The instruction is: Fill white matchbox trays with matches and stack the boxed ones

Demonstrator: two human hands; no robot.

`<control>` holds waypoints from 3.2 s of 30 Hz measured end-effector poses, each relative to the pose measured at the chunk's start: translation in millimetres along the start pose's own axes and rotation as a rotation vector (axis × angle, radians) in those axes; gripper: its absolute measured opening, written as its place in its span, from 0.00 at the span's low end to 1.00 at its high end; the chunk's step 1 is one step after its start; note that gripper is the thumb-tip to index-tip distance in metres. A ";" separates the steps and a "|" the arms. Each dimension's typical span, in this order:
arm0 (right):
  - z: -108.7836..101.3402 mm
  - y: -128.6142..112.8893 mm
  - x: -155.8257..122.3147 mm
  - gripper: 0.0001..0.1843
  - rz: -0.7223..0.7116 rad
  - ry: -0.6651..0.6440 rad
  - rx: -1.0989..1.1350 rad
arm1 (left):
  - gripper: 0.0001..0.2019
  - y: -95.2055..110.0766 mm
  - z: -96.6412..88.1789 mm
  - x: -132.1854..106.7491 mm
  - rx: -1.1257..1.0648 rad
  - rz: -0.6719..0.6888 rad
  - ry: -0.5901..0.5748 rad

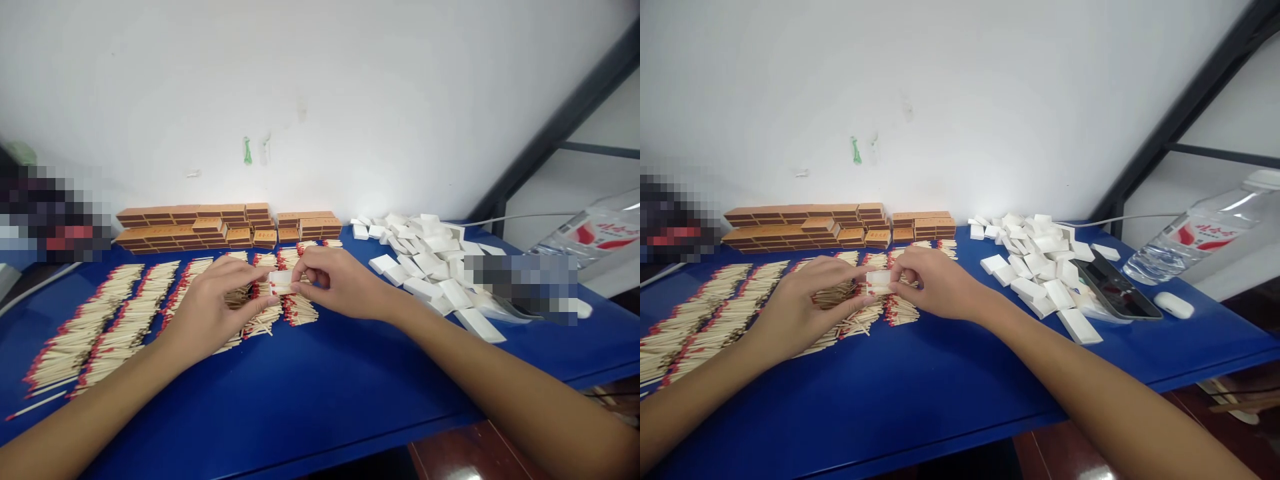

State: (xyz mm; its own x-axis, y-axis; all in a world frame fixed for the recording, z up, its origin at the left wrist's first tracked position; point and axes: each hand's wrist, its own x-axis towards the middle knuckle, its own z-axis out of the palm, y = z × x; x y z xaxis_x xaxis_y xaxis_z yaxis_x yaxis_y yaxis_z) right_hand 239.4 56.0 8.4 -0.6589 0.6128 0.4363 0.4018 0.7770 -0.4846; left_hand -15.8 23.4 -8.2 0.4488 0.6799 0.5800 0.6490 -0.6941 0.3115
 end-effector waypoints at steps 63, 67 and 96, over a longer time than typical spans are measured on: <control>-25.7 0.0 3.2 0.08 0.126 -0.048 -0.061 | 0.18 4.1 0.1 -0.7 0.034 -0.010 -0.022; -7.9 -7.9 0.3 0.04 0.073 -0.083 -0.146 | 0.18 6.2 0.0 -0.6 0.015 -0.004 -0.025; -51.6 87.8 -7.1 0.05 0.456 -0.165 -0.263 | 0.19 3.2 -1.9 0.9 0.027 -0.015 0.011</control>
State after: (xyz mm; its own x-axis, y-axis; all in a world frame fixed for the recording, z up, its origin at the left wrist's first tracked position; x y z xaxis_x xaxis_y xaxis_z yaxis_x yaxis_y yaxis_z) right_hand 312.1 127.3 1.9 -0.4634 0.8814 0.0914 0.8012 0.4608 -0.3817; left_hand -14.5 21.3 -5.2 0.4322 0.6870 0.5841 0.6717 -0.6775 0.2998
